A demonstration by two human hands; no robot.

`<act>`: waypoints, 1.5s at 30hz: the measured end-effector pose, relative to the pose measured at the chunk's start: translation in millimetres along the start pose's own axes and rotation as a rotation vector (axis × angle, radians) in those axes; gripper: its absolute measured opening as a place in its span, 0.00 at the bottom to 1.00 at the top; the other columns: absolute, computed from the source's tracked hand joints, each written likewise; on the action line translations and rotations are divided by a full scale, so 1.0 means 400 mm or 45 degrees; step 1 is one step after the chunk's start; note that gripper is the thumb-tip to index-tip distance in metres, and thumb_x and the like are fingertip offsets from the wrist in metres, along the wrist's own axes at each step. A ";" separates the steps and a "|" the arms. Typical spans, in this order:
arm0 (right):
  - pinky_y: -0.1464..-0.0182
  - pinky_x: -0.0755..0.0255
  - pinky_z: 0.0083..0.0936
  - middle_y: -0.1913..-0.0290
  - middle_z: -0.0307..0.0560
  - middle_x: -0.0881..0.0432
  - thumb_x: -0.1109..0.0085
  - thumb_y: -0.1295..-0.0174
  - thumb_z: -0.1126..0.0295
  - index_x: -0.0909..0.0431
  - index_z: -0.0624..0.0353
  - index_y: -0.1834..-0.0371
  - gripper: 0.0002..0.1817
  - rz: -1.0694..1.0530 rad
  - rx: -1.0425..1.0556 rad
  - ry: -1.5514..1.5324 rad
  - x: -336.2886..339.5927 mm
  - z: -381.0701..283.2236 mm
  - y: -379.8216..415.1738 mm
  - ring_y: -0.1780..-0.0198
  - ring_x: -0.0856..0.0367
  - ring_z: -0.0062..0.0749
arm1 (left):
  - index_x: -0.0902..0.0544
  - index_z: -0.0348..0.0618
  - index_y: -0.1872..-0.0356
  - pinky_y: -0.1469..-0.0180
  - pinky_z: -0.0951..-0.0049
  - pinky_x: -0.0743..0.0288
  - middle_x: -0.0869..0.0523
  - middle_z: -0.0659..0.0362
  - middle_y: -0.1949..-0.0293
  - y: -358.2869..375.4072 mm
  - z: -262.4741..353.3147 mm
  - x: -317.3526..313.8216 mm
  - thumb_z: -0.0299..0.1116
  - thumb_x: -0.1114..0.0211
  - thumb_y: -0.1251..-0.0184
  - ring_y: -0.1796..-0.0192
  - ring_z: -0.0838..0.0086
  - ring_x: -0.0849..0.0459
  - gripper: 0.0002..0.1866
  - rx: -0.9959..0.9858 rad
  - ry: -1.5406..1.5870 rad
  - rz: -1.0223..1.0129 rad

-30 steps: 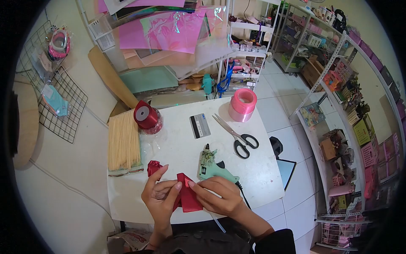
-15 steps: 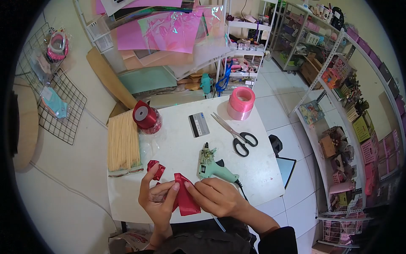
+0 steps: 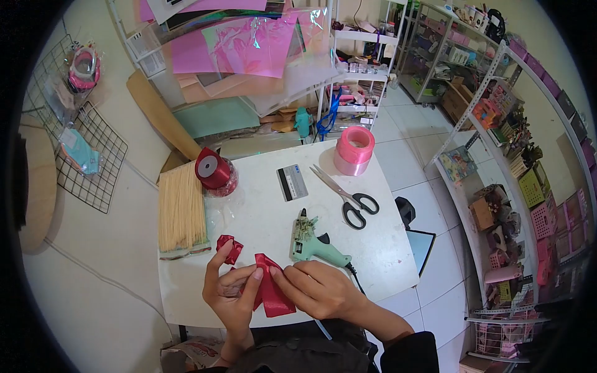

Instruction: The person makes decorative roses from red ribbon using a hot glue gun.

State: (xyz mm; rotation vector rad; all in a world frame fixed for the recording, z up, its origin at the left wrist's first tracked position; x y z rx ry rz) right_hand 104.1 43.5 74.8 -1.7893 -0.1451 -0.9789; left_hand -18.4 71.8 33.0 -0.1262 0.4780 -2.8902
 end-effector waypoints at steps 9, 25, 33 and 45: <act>0.72 0.30 0.20 0.70 0.45 0.27 0.44 0.70 0.76 0.24 0.67 0.65 0.21 -0.002 -0.012 -0.062 0.003 0.003 0.000 0.71 0.27 0.30 | 0.25 0.31 0.60 0.65 0.83 0.26 0.18 0.51 0.70 -0.001 0.016 -0.004 0.17 0.39 0.51 0.69 0.77 0.19 0.14 -0.017 -0.054 -0.038; 0.74 0.31 0.20 0.72 0.45 0.27 0.43 0.70 0.75 0.24 0.65 0.68 0.18 0.041 -0.044 -0.113 0.008 0.009 -0.004 0.74 0.28 0.29 | 0.20 0.36 0.68 0.65 0.80 0.27 0.18 0.52 0.69 0.000 0.040 -0.005 0.16 0.38 0.53 0.67 0.73 0.19 0.09 -0.150 -0.103 -0.083; 0.72 0.30 0.21 0.70 0.46 0.26 0.38 0.67 0.75 0.24 0.64 0.65 0.19 0.072 -0.150 -0.232 0.026 0.028 -0.009 0.72 0.26 0.30 | 0.19 0.36 0.67 0.63 0.80 0.27 0.18 0.52 0.69 0.001 0.031 -0.005 0.16 0.38 0.53 0.66 0.73 0.19 0.10 -0.134 -0.100 -0.087; 0.63 0.32 0.15 0.73 0.41 0.22 0.42 0.52 0.80 0.41 0.61 0.43 0.30 -0.156 -1.276 -1.507 -0.097 0.131 0.068 0.68 0.26 0.16 | 0.19 0.39 0.67 0.62 0.81 0.27 0.18 0.54 0.67 -0.008 0.006 -0.029 0.20 0.38 0.51 0.66 0.74 0.19 0.09 0.033 -0.076 -0.340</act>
Point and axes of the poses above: each hand's wrist, its own y-axis away from the middle knuckle, its own x-axis out of the back of the hand, z = x × y, the point moved 9 cm from there along -y, towards the middle knuckle
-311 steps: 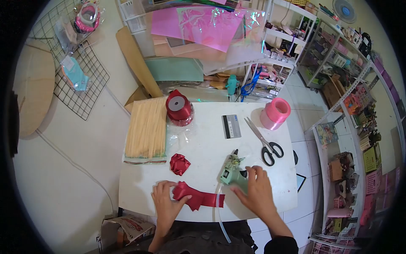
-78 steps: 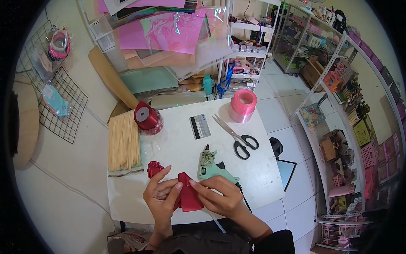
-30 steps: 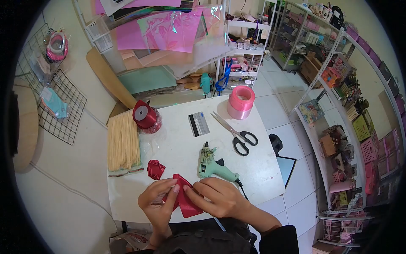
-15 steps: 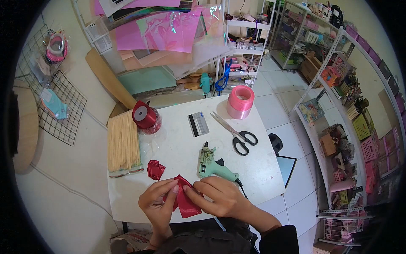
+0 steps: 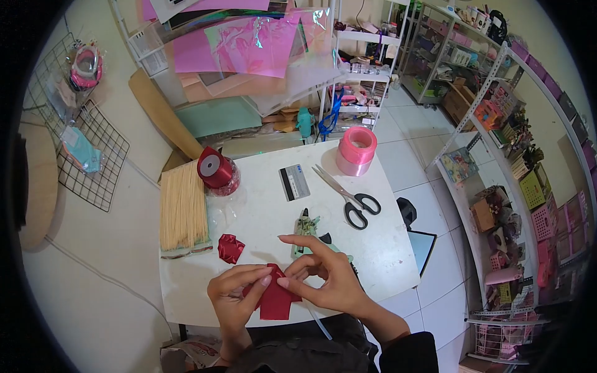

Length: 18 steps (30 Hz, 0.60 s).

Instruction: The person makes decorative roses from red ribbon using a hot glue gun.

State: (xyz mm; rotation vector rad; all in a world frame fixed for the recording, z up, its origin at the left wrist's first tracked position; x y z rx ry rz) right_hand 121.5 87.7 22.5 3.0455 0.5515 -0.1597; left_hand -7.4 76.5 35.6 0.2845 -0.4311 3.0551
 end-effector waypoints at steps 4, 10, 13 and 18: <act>0.62 0.32 0.15 0.74 0.41 0.22 0.43 0.52 0.81 0.41 0.61 0.44 0.29 0.001 -0.002 -0.011 -0.002 0.002 0.002 0.69 0.26 0.16 | 0.19 0.39 0.67 0.62 0.81 0.27 0.18 0.54 0.67 -0.003 -0.003 -0.004 0.20 0.39 0.51 0.66 0.74 0.19 0.09 0.048 0.051 -0.059; 0.62 0.32 0.15 0.76 0.40 0.22 0.44 0.52 0.82 0.40 0.62 0.44 0.28 0.018 0.024 -0.008 -0.003 0.002 0.003 0.69 0.26 0.15 | 0.19 0.39 0.67 0.62 0.81 0.26 0.18 0.54 0.67 -0.008 0.001 -0.006 0.20 0.39 0.51 0.65 0.74 0.19 0.09 0.049 0.018 -0.111; 0.62 0.32 0.15 0.76 0.40 0.22 0.44 0.51 0.82 0.40 0.62 0.44 0.28 0.011 0.014 -0.019 -0.005 0.004 0.003 0.70 0.26 0.15 | 0.18 0.39 0.67 0.62 0.81 0.26 0.18 0.53 0.67 -0.010 0.004 -0.007 0.20 0.39 0.52 0.65 0.73 0.19 0.09 0.050 0.002 -0.140; 0.62 0.33 0.14 0.76 0.39 0.22 0.44 0.52 0.81 0.39 0.60 0.44 0.28 0.003 0.011 0.003 -0.006 0.002 0.004 0.70 0.26 0.15 | 0.19 0.38 0.67 0.62 0.80 0.26 0.18 0.53 0.67 -0.010 0.015 -0.006 0.19 0.39 0.52 0.65 0.73 0.18 0.10 0.009 -0.043 -0.159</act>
Point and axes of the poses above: each hand's wrist, its own y-axis away from the middle knuckle, its own x-axis out of the back of the hand, z = x × y, the point moved 9 cm from there along -y, towards the middle knuckle
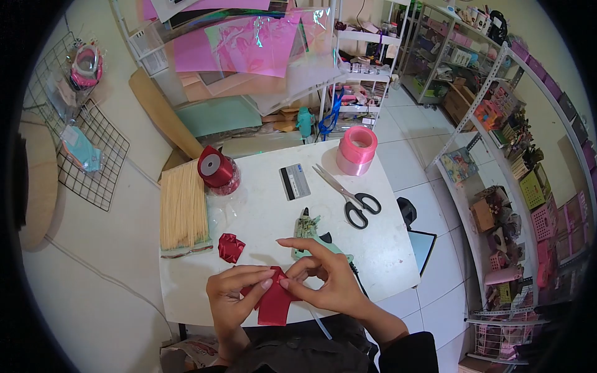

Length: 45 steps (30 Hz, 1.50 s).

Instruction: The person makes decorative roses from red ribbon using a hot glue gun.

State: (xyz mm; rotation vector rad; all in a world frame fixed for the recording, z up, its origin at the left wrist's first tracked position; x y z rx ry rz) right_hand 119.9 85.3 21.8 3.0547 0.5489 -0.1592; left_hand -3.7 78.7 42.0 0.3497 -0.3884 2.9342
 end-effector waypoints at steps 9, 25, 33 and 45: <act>0.63 0.33 0.13 0.76 0.39 0.22 0.44 0.53 0.82 0.38 0.61 0.45 0.28 0.009 0.020 0.015 0.000 -0.003 0.001 0.70 0.26 0.14 | 0.18 0.36 0.69 0.67 0.82 0.27 0.18 0.50 0.69 0.001 0.009 0.004 0.17 0.38 0.56 0.68 0.74 0.19 0.10 0.002 0.022 0.052; 0.60 0.32 0.15 0.70 0.43 0.22 0.41 0.54 0.83 0.41 0.63 0.44 0.31 0.013 -0.015 -0.282 0.004 0.034 -0.008 0.66 0.24 0.19 | 0.18 0.40 0.66 0.63 0.80 0.26 0.18 0.55 0.66 -0.010 -0.004 -0.004 0.20 0.39 0.52 0.66 0.74 0.18 0.10 -0.059 -0.058 0.002; 0.62 0.32 0.14 0.73 0.42 0.22 0.41 0.55 0.84 0.39 0.63 0.46 0.30 0.004 -0.048 -0.254 0.004 0.033 -0.007 0.67 0.24 0.18 | 0.18 0.41 0.66 0.63 0.80 0.25 0.18 0.54 0.66 -0.008 0.001 -0.011 0.20 0.39 0.52 0.65 0.74 0.18 0.10 -0.075 -0.043 -0.039; 0.61 0.30 0.17 0.73 0.44 0.22 0.40 0.60 0.87 0.42 0.67 0.44 0.35 0.053 -0.023 -0.343 0.005 0.019 -0.002 0.68 0.23 0.22 | 0.18 0.40 0.66 0.62 0.80 0.25 0.18 0.54 0.66 -0.004 0.002 0.001 0.19 0.39 0.52 0.64 0.73 0.18 0.10 -0.065 -0.016 -0.013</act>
Point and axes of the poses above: each hand's wrist, its own y-axis away from the middle knuckle, its own x-axis out of the back of the hand, z = x × y, the point moved 9 cm from there along -y, towards the middle knuckle
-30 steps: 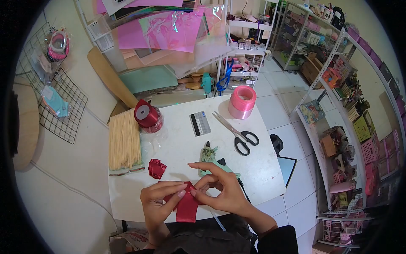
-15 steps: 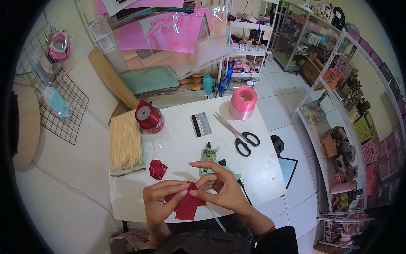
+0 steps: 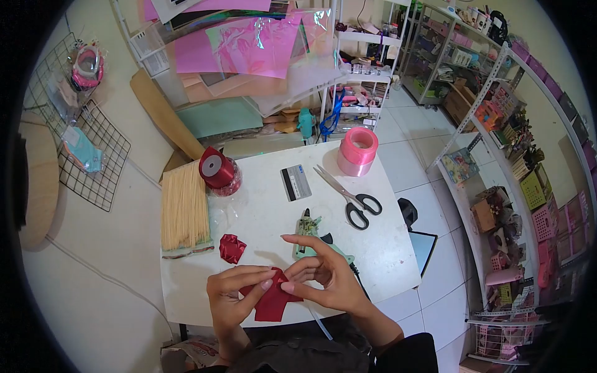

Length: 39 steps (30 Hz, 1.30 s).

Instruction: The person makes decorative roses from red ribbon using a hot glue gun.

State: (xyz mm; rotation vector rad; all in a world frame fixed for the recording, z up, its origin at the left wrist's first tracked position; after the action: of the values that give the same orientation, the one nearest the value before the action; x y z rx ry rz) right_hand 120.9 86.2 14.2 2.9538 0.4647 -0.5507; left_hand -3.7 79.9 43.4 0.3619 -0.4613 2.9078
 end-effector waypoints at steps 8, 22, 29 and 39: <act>0.62 0.30 0.16 0.75 0.44 0.22 0.41 0.60 0.88 0.41 0.68 0.45 0.34 -0.003 0.014 0.040 -0.003 0.003 -0.002 0.69 0.23 0.21 | 0.19 0.39 0.65 0.63 0.80 0.25 0.18 0.53 0.65 0.001 0.010 -0.006 0.19 0.39 0.53 0.64 0.73 0.18 0.11 -0.036 0.008 -0.050; 0.63 0.29 0.16 0.75 0.46 0.22 0.41 0.61 0.89 0.40 0.69 0.46 0.33 0.016 -0.003 0.055 0.000 0.001 0.002 0.70 0.23 0.21 | 0.19 0.35 0.66 0.68 0.82 0.29 0.19 0.49 0.66 0.002 0.019 -0.009 0.15 0.38 0.64 0.73 0.78 0.21 0.17 0.044 0.095 -0.077; 0.61 0.30 0.16 0.74 0.45 0.22 0.40 0.60 0.87 0.43 0.66 0.44 0.36 0.056 0.003 -0.016 0.007 0.007 0.000 0.69 0.23 0.22 | 0.20 0.39 0.62 0.65 0.81 0.25 0.19 0.54 0.62 0.003 -0.003 -0.010 0.20 0.38 0.54 0.67 0.77 0.19 0.15 0.032 0.060 -0.097; 0.63 0.32 0.14 0.78 0.43 0.22 0.40 0.60 0.88 0.41 0.67 0.44 0.34 0.035 -0.038 0.014 0.005 0.020 -0.004 0.72 0.24 0.19 | 0.20 0.40 0.62 0.64 0.81 0.26 0.19 0.54 0.61 0.001 0.005 -0.014 0.20 0.38 0.55 0.65 0.76 0.19 0.15 0.002 0.026 -0.112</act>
State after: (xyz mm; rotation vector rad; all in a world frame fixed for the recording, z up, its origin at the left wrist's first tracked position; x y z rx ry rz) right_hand 119.4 86.9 5.9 2.9314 0.4292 -0.5207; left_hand 2.1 78.2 43.7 0.3430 -0.4284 2.8245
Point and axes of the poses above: each hand's wrist, its own y-axis away from the middle knuckle, its own x-axis out of the back of the hand, z = x × y, the point moved 9 cm from there along -y, towards the middle knuckle
